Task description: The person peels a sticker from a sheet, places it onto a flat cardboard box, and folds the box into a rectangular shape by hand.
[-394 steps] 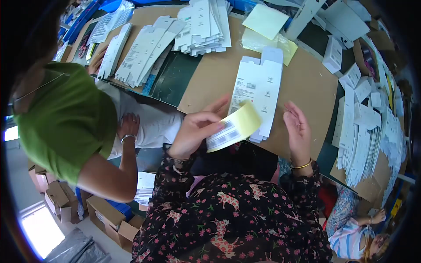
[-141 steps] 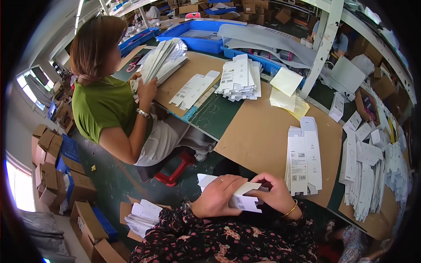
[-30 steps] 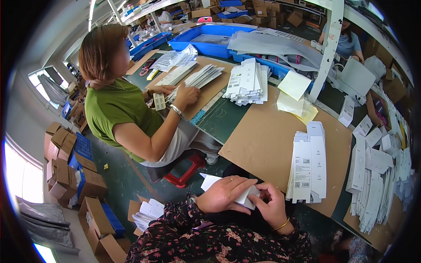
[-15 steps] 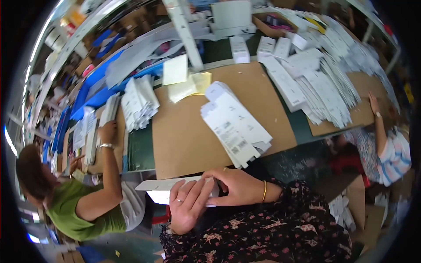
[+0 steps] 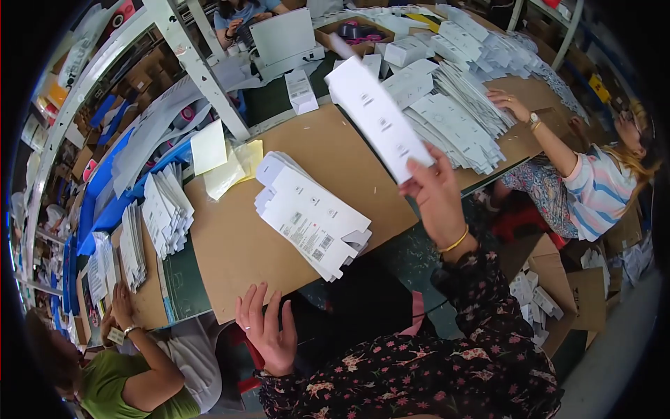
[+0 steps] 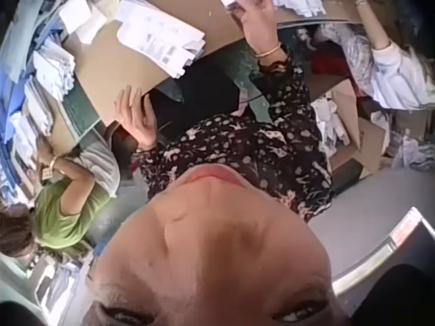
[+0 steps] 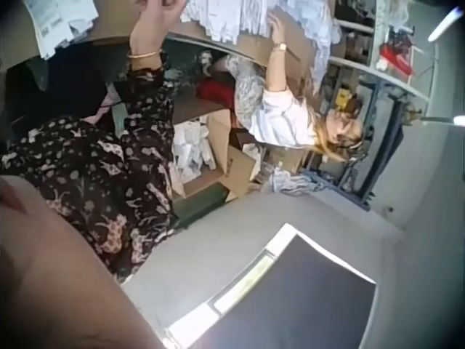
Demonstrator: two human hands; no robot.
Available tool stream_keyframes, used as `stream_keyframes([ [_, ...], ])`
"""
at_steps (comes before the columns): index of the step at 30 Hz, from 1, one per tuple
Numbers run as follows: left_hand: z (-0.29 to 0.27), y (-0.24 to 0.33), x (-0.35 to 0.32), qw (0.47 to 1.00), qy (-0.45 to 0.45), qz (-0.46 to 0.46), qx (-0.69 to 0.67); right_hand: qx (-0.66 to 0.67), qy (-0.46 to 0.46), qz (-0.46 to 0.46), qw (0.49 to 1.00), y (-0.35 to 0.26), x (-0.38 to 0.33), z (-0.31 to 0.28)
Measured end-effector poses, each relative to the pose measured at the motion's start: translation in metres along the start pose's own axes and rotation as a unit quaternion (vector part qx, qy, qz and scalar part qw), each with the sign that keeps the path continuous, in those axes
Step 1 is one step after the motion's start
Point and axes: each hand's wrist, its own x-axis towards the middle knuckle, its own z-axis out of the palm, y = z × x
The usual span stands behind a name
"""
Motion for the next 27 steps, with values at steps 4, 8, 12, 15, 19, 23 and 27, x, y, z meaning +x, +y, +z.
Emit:
stream_keyframes([
  [4,0.008,-0.001,0.000,1.000,-0.008,-0.009,-0.008,0.108,0.062,-0.103,0.987,-0.019,0.072,-0.030],
  [8,0.014,-0.003,0.001,1.000,-0.019,-0.015,-0.011,0.130,0.124,-0.187,0.966,-0.022,0.127,-0.044],
  [12,0.022,-0.004,0.011,0.999,-0.040,-0.021,-0.026,-0.069,0.026,-0.114,0.991,0.001,0.081,-0.041],
  [15,0.031,-0.004,0.018,0.998,-0.037,-0.032,-0.045,-0.237,-0.089,-0.066,0.965,0.044,0.023,-0.009],
  [19,0.042,0.001,0.033,0.995,-0.052,-0.010,-0.083,-0.436,-0.174,-0.120,0.875,0.048,-0.021,0.009],
  [23,0.055,0.010,0.042,0.990,-0.103,0.045,-0.086,-0.495,-0.183,-0.190,0.828,0.064,-0.033,0.006],
  [27,0.049,0.002,0.036,0.992,-0.098,0.047,-0.064,-0.434,-0.170,-0.168,0.869,0.078,-0.033,0.019],
])
